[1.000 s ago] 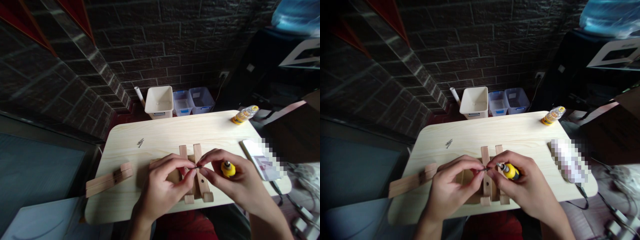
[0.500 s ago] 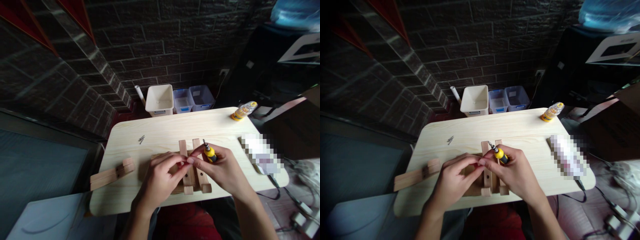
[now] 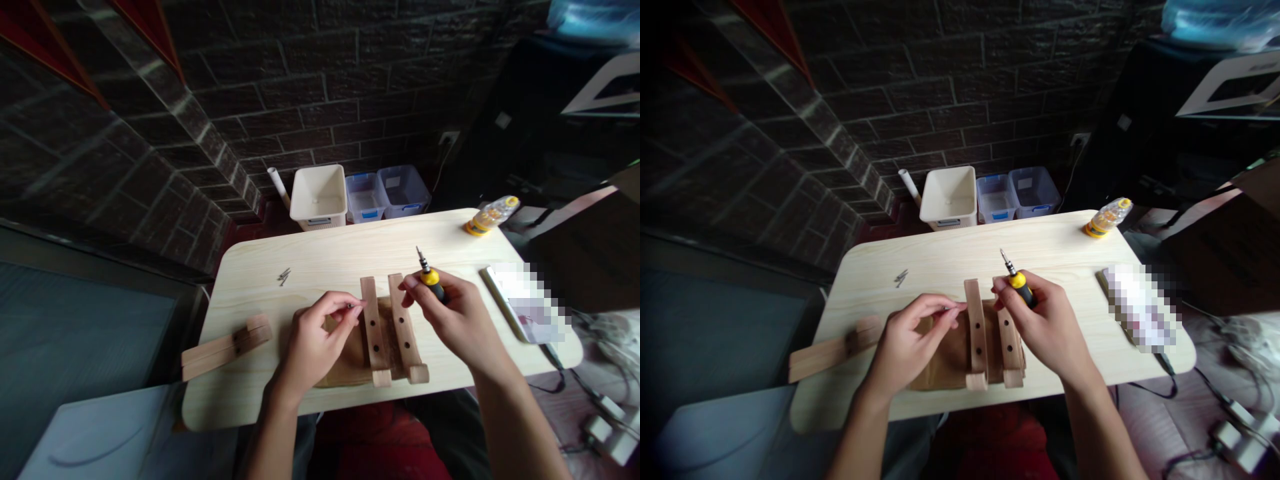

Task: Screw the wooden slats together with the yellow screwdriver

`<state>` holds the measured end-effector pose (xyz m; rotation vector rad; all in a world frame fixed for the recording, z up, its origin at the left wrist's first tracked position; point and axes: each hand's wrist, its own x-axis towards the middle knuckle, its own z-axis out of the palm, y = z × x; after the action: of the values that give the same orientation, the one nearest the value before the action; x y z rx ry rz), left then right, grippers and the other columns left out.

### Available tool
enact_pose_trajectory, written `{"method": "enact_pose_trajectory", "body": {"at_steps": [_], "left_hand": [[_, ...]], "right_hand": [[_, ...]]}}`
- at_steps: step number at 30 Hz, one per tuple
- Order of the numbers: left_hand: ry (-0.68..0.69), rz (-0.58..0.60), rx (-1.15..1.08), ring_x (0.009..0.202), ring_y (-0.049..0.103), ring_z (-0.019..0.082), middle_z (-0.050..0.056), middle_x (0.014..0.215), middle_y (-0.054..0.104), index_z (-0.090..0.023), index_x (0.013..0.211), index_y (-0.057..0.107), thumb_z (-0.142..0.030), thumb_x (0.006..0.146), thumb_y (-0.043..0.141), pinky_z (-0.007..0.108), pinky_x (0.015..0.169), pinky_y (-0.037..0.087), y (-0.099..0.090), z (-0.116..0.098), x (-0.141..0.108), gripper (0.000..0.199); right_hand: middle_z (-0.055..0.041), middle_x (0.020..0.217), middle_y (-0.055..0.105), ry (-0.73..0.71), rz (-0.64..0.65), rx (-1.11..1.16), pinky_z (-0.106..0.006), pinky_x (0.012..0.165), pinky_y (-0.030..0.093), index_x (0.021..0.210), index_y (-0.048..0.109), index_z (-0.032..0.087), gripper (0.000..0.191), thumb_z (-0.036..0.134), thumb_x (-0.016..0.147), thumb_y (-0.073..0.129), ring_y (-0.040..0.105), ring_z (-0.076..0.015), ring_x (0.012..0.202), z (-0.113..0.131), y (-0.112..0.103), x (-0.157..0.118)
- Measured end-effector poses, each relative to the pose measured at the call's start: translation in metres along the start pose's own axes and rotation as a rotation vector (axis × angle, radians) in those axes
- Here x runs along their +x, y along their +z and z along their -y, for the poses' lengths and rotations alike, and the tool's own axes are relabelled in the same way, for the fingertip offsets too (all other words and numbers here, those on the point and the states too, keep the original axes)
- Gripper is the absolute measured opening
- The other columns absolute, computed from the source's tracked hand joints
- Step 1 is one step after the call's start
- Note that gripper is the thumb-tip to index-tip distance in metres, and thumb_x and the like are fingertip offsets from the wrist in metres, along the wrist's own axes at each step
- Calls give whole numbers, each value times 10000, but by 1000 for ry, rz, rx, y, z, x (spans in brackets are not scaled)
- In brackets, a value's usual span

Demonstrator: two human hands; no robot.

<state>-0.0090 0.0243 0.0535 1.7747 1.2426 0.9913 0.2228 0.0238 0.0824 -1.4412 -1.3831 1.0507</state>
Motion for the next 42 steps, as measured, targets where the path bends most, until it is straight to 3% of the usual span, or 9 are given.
{"method": "enact_pose_trajectory", "body": {"at_steps": [5,10,13,20,29,36,42], "left_hand": [[111,31,-20,954,814,219,63,1014,850,-215,896,827,-166,893,796,312,907,663,0,-3,4,57],[82,9,38,820,806,174,44,955,851,-217,1030,830,-154,918,758,251,795,666,3,-4,5,147],[48,-7,36,780,804,155,21,937,853,-218,1117,801,-145,906,768,231,791,665,4,-3,4,226],[116,49,73,842,817,184,31,955,856,-238,976,849,-189,924,776,253,814,658,7,1,5,102],[156,78,119,890,779,171,50,1000,824,-232,1017,840,-179,956,737,254,813,620,5,10,5,131],[149,88,334,684,651,116,-27,793,716,-223,929,747,-96,920,719,247,704,518,5,1,4,131],[198,103,301,722,659,113,-32,840,743,-224,915,727,-43,900,716,248,751,507,9,0,3,182]], "right_hand": [[16,617,598,23,-27,4,-264,494,339,757,699,191,438,564,985,673,490,-129,545,-4,2,2],[37,574,519,58,-55,21,-269,449,250,739,679,189,452,576,972,682,377,-105,485,-13,-3,4],[42,567,504,83,-81,32,-266,451,244,730,669,190,457,582,965,686,367,-103,489,-19,-7,7],[52,551,461,125,-113,55,-266,450,226,739,666,191,462,604,940,710,358,-107,506,-27,-10,11],[39,587,506,148,-97,53,-260,455,233,752,679,184,471,616,937,709,362,-101,520,-29,-13,11],[36,589,517,154,-93,37,-255,447,247,735,675,196,471,624,926,716,377,-106,524,-29,-11,14],[44,574,506,159,-87,31,-251,441,244,729,660,202,473,628,928,711,370,-104,515,-28,-10,14]]}}
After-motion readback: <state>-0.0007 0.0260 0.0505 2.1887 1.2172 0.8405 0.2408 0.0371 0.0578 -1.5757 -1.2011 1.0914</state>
